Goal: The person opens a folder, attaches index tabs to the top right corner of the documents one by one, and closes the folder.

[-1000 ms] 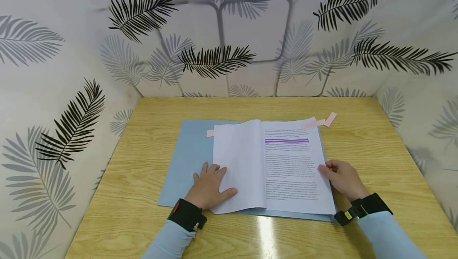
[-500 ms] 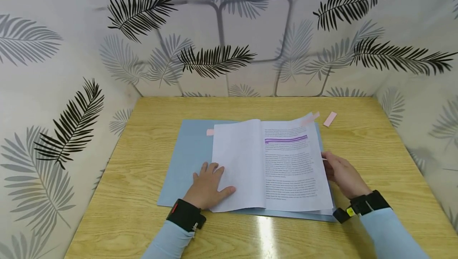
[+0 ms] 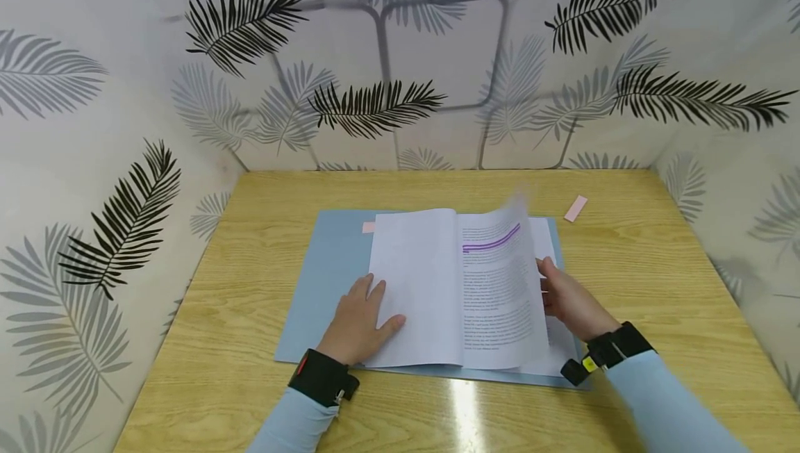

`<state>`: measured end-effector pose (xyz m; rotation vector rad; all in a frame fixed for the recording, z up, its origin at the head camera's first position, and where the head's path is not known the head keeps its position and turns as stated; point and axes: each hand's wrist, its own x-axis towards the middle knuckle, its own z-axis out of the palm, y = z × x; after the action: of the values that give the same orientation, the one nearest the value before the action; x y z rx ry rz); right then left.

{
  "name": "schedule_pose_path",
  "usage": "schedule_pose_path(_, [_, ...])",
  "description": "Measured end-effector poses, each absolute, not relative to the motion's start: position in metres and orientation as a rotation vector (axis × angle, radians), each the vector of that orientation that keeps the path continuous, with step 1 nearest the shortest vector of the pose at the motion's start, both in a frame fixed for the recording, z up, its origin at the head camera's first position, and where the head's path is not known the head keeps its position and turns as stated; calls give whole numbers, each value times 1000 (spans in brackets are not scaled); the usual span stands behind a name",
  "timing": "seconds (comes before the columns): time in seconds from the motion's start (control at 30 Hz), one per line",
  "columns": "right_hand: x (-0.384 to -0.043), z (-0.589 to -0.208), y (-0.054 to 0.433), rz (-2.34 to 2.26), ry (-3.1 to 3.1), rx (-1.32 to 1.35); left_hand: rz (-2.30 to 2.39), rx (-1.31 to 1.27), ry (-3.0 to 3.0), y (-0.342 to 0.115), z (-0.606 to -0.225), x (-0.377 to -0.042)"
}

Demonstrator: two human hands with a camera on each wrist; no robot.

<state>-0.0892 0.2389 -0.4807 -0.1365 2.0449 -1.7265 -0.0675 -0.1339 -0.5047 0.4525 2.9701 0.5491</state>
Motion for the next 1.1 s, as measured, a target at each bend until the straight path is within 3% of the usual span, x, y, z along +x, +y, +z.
schedule_pose_path(0.5, [-84, -495, 176, -1321, 2398, -498, 659, 445, 2995, -139, -495, -76])
schedule_pose_path(0.77, [-84, -504, 157, -1024, 2586, -772, 780, 319, 3035, -157, -490, -84])
schedule_pose_path(1.1, [-81, -511, 140, -795, 2728, -778, 829, 242, 2952, -158, -494, -86])
